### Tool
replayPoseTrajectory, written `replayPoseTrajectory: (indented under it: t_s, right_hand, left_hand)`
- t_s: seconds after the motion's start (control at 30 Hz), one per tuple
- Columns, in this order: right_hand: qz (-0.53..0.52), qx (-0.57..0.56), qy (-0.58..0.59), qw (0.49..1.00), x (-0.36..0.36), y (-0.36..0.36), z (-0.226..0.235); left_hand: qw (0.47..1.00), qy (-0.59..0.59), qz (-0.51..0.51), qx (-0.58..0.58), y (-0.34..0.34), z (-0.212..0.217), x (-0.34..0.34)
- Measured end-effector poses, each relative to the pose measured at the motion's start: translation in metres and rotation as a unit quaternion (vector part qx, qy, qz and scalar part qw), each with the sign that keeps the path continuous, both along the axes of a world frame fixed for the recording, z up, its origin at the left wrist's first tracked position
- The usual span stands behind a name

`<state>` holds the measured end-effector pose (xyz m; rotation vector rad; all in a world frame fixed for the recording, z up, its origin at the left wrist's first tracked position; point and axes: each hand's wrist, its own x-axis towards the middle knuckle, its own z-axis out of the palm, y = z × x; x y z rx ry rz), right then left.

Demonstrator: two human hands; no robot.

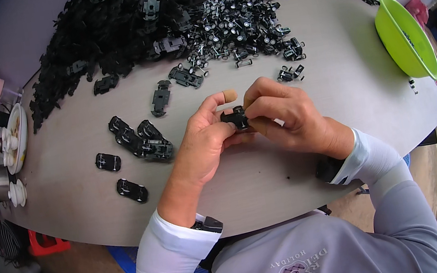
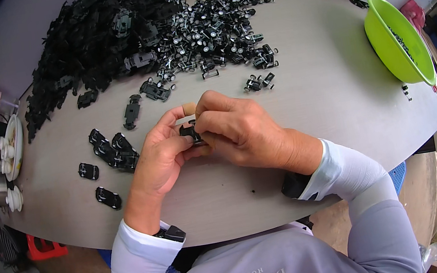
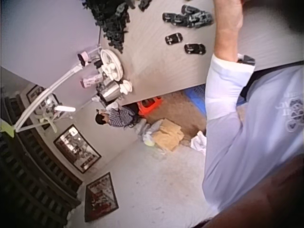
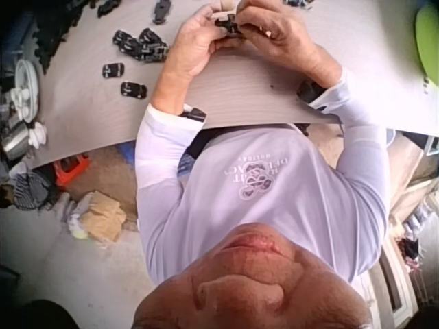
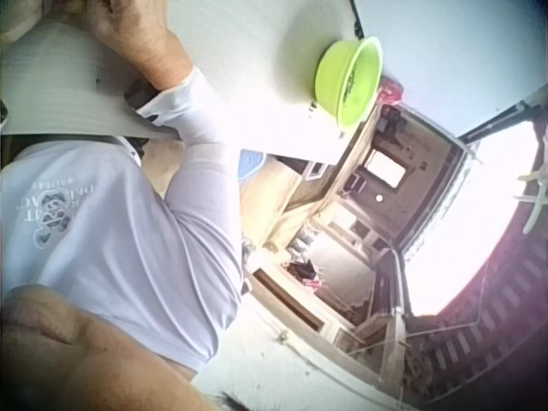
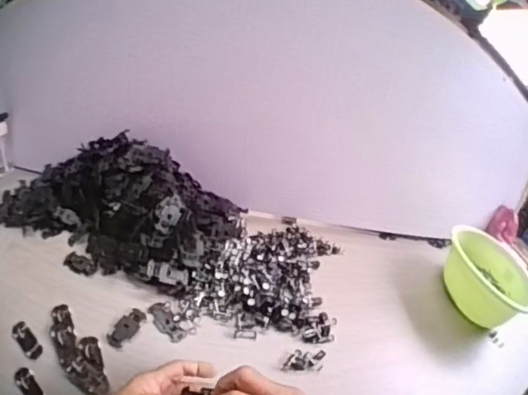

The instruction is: Assembling small black plastic components by hand at a table.

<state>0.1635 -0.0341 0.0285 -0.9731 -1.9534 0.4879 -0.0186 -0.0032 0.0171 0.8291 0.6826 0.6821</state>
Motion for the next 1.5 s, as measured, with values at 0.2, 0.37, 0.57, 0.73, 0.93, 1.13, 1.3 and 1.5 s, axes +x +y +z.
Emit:
replayPoseTrajectory:
  t_s: [0.2,0.37,0.57,0.73,0.93,1.13,1.3,1.5]
  right_hand:
    - [0.007,0.050,-0.038,0.998,-0.002,0.004,-0.006]
    - [-0.016,0.050,-0.035,0.998,-0.002,0.001,-0.004]
    - [0.046,0.018,-0.069,0.996,-0.002,0.002,-0.001]
    - [0.032,0.017,-0.043,0.998,-0.010,-0.001,0.000]
    - [0.015,-0.025,0.023,0.999,-0.018,-0.007,-0.003]
    - [-0.033,0.002,-0.001,0.999,0.002,0.024,-0.016]
    - [-0.172,0.079,-0.165,0.968,0.023,0.060,-0.032]
    - [-0.115,0.063,-0.209,0.969,0.022,0.069,-0.041]
  left_hand:
    - [0.982,-0.146,-0.028,-0.119,0.005,-0.010,-0.010]
    - [0.987,-0.134,-0.021,-0.089,0.006,-0.020,-0.010]
    - [0.997,-0.054,-0.011,-0.054,0.001,-0.005,-0.004]
    - [1.000,-0.015,0.005,-0.014,0.000,-0.005,-0.008]
    - [0.997,0.028,-0.007,0.076,0.002,0.002,-0.009]
    - [0.936,0.234,0.156,0.213,0.010,0.010,-0.041]
    - [0.749,0.521,0.247,0.327,0.032,0.017,-0.101]
    - [0.628,0.583,0.230,0.462,0.044,0.018,-0.063]
